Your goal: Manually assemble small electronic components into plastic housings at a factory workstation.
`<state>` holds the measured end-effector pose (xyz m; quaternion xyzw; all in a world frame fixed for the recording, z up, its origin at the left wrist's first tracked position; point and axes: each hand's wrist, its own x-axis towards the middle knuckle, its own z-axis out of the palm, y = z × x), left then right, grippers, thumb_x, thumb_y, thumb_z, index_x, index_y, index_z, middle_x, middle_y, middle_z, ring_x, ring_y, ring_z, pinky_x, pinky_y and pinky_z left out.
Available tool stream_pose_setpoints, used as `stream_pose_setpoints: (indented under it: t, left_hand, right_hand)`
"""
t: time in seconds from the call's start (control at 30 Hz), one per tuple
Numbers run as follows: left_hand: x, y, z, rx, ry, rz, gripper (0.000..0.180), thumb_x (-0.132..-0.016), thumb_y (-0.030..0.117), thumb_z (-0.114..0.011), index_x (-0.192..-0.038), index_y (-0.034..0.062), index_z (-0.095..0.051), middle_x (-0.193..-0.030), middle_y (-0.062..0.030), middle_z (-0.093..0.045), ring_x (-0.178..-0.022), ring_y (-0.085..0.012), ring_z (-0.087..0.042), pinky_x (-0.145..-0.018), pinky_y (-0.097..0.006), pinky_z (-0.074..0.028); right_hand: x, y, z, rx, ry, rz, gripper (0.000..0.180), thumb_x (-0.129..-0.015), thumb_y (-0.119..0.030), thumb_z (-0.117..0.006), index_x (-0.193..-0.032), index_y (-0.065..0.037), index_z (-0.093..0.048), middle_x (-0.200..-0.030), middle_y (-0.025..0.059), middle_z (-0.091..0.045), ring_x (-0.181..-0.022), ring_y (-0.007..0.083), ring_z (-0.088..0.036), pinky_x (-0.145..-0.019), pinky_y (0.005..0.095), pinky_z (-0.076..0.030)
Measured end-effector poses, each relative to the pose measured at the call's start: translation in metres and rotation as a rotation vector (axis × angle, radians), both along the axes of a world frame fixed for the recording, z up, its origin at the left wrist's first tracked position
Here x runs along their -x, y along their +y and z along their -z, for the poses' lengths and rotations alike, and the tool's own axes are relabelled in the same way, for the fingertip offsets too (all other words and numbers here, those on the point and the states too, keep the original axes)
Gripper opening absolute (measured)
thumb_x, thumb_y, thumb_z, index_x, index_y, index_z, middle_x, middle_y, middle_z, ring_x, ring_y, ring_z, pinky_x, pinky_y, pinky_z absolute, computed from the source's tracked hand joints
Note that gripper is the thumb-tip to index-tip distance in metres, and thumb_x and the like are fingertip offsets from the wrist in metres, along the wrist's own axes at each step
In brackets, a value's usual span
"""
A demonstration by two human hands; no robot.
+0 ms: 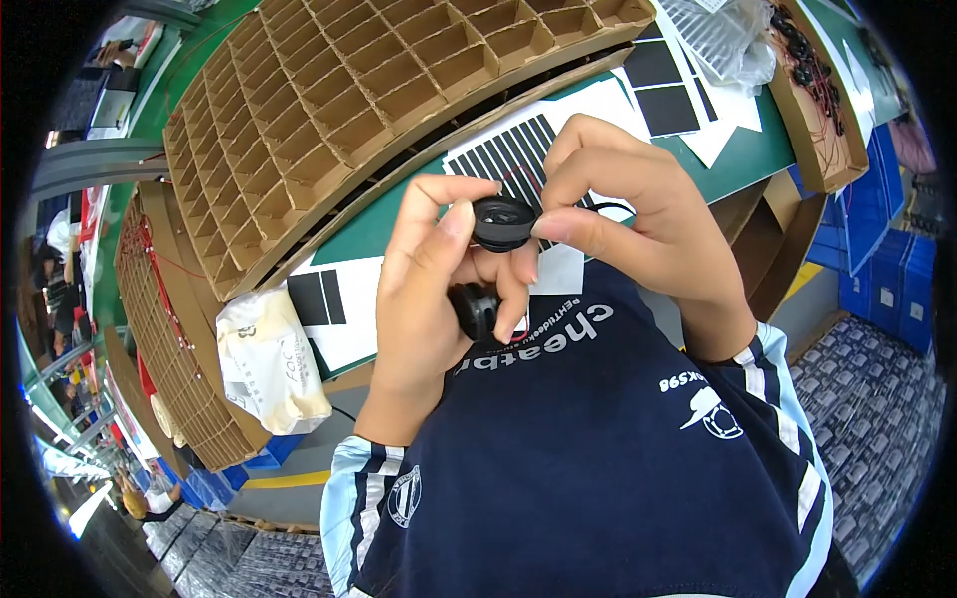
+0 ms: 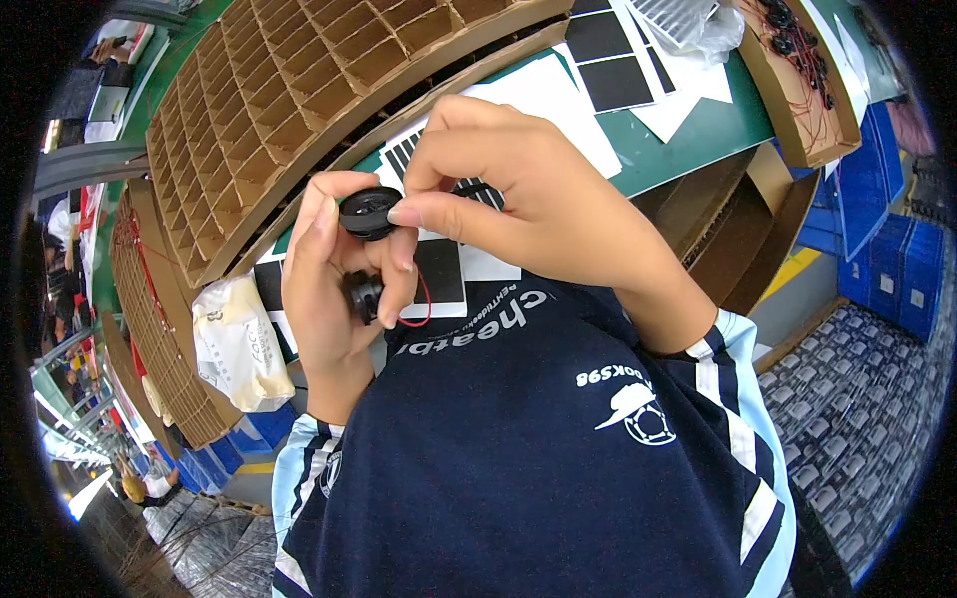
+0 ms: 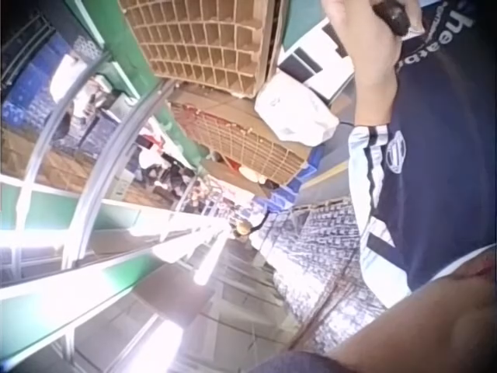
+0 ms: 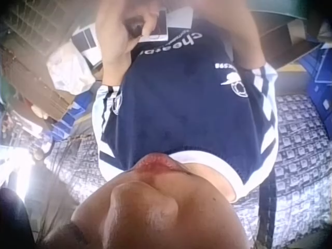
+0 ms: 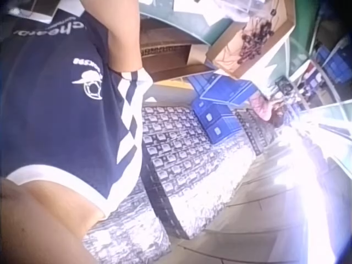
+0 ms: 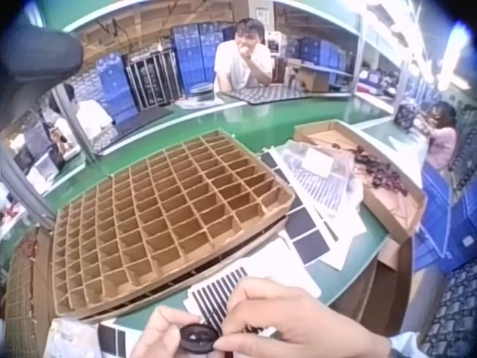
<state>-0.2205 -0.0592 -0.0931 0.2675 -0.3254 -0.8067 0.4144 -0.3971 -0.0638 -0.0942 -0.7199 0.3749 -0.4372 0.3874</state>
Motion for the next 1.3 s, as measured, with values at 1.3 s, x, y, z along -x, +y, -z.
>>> stream_pose_setpoints:
  t: [1.3]
  left_hand:
    - [-0.001, 0.0, 0.009, 0.075, 0.104, -0.032, 0.028, -0.087, 0.028, -0.046, -0.093, 0.0024, -0.039, -0.061, -0.0156, -0.051, -0.032, -0.0078, -0.038, -0.031, -0.016, -0.029]
  right_hand:
    - [0.002, -0.003, 0.006, -0.141, 0.054, -0.015, 0.016, -0.074, -0.012, -0.059, -0.066, -0.001, -0.05, -0.063, 0.0059, -0.047, -0.059, 0.0152, -0.045, -0.054, 0.0255, -0.035]
